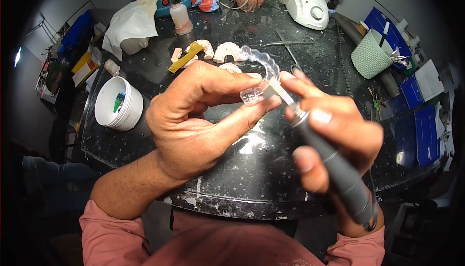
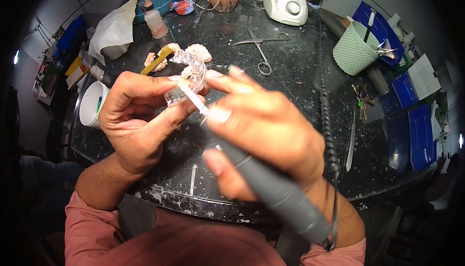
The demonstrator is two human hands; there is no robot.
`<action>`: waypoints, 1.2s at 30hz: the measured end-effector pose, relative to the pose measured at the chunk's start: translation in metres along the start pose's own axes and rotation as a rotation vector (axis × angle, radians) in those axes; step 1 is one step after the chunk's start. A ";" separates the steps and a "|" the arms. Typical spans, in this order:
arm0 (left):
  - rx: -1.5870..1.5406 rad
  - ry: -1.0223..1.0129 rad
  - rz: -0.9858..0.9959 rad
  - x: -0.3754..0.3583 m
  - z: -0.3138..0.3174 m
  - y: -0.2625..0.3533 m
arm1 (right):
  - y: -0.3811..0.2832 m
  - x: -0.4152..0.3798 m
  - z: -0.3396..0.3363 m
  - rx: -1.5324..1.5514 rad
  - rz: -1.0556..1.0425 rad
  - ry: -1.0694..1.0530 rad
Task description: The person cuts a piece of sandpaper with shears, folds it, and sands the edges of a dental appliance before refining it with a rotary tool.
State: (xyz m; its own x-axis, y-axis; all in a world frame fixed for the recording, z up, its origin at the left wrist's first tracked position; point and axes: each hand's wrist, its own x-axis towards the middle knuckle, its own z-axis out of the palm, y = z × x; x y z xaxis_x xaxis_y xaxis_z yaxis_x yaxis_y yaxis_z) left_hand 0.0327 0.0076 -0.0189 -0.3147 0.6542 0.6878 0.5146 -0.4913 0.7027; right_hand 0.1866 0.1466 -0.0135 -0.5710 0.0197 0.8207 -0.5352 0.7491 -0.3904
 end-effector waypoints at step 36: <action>-0.052 -0.045 0.021 0.001 0.000 -0.004 | 0.231 0.017 -0.068 -0.300 0.554 0.479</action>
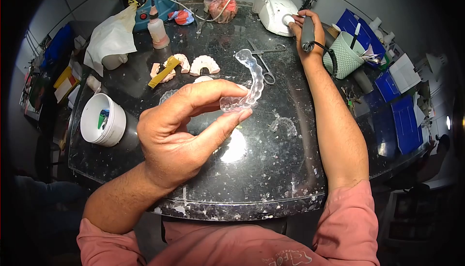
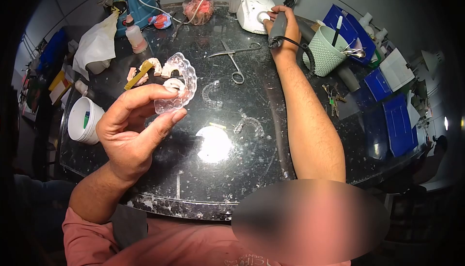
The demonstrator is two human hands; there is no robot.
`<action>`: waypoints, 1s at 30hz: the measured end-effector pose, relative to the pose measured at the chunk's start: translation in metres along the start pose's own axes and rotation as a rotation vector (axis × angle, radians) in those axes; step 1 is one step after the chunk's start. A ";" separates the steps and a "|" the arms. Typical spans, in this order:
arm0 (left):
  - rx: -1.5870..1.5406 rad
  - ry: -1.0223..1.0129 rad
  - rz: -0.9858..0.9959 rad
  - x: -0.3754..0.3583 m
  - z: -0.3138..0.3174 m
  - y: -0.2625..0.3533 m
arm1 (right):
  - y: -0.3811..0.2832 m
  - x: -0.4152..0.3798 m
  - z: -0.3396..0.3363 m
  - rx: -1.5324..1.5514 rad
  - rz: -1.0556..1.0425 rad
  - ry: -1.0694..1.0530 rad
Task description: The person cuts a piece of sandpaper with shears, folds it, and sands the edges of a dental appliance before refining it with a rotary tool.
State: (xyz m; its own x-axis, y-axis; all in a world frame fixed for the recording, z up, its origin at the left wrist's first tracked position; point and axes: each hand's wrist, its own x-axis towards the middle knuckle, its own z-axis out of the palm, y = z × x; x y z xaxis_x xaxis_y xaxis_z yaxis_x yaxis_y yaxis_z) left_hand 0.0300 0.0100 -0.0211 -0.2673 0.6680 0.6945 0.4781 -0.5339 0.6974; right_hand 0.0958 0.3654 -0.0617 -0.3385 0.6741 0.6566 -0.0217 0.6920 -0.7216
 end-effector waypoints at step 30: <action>-0.237 0.173 -0.182 -0.002 0.011 -0.008 | -0.185 -0.157 -0.027 0.385 -0.513 -0.394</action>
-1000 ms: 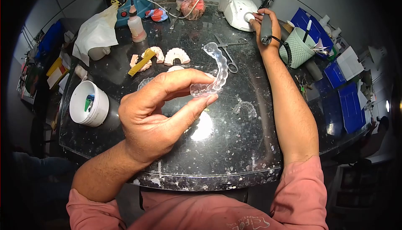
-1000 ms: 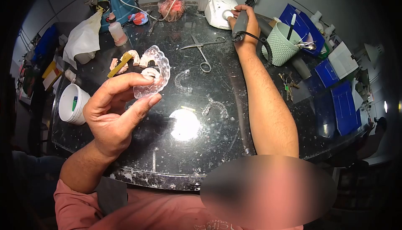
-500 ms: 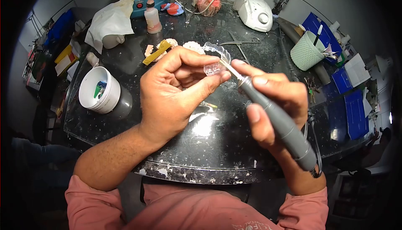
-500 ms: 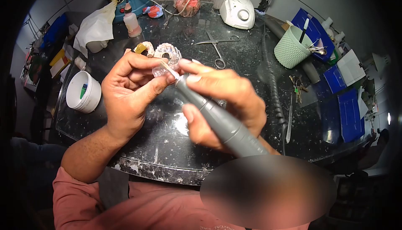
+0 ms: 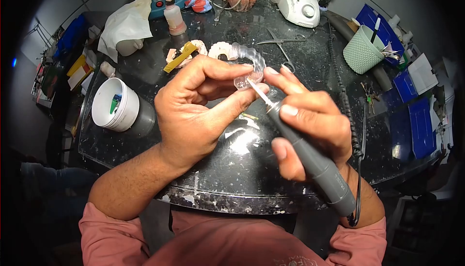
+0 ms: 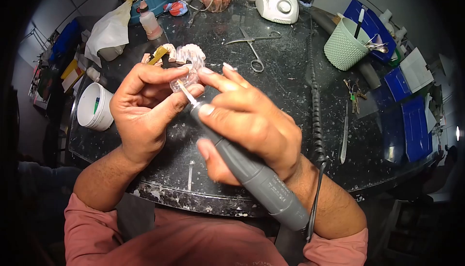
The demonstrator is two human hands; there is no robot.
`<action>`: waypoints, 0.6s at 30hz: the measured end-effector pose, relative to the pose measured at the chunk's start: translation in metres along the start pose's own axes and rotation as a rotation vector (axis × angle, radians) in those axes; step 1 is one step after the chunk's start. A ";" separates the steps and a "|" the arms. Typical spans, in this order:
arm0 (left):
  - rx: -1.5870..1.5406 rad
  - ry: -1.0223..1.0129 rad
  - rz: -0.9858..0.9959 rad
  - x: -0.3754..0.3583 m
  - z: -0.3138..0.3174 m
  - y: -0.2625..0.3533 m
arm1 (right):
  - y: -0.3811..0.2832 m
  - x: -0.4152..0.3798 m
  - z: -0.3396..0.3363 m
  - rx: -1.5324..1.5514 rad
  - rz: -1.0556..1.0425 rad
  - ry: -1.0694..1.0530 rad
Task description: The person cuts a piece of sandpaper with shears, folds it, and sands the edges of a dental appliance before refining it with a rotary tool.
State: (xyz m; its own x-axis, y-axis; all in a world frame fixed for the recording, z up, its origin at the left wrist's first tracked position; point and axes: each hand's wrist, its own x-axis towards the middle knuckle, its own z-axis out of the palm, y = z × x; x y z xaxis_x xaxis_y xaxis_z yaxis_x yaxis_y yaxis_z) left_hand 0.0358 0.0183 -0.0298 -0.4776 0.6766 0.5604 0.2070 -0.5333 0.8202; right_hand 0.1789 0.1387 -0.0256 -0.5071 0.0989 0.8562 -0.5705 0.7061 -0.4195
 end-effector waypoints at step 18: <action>0.122 -0.005 0.031 -0.001 -0.001 0.001 | -0.009 0.002 -0.004 -0.027 0.025 -0.166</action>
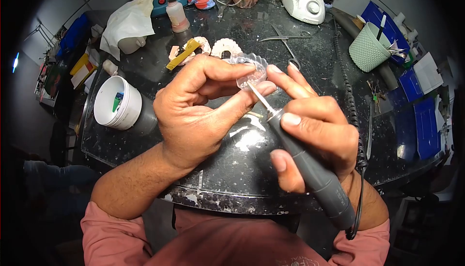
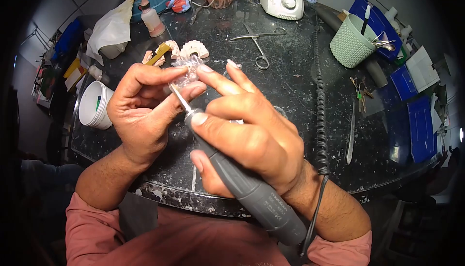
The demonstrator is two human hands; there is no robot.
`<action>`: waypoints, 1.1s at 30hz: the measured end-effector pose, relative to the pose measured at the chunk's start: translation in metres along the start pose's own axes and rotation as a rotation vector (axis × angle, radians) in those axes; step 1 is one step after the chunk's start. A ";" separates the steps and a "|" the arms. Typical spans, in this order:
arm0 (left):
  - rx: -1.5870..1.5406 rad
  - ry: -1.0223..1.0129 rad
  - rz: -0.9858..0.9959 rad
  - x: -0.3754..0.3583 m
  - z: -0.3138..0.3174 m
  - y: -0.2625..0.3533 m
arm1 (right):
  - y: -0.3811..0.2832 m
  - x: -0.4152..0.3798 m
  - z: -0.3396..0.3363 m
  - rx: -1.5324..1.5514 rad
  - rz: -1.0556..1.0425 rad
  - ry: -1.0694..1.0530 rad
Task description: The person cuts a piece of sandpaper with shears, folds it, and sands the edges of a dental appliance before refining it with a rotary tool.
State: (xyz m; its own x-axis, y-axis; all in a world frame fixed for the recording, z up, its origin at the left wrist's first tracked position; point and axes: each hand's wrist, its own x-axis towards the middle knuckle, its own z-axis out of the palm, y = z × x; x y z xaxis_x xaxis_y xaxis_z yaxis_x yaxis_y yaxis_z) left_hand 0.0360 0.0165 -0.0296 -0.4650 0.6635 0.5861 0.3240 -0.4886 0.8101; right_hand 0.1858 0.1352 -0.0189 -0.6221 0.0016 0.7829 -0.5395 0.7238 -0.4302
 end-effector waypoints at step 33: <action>0.002 -0.042 0.053 -0.001 -0.002 0.006 | -0.005 0.003 -0.009 -0.068 0.015 -0.007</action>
State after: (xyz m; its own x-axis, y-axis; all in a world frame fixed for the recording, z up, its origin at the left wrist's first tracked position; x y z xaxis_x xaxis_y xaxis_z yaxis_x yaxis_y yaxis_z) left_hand 0.0365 0.0117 -0.0256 -0.4119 0.6603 0.6280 0.3486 -0.5225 0.7781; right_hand 0.1919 0.1381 -0.0104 -0.6336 0.0083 0.7736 -0.4908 0.7686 -0.4102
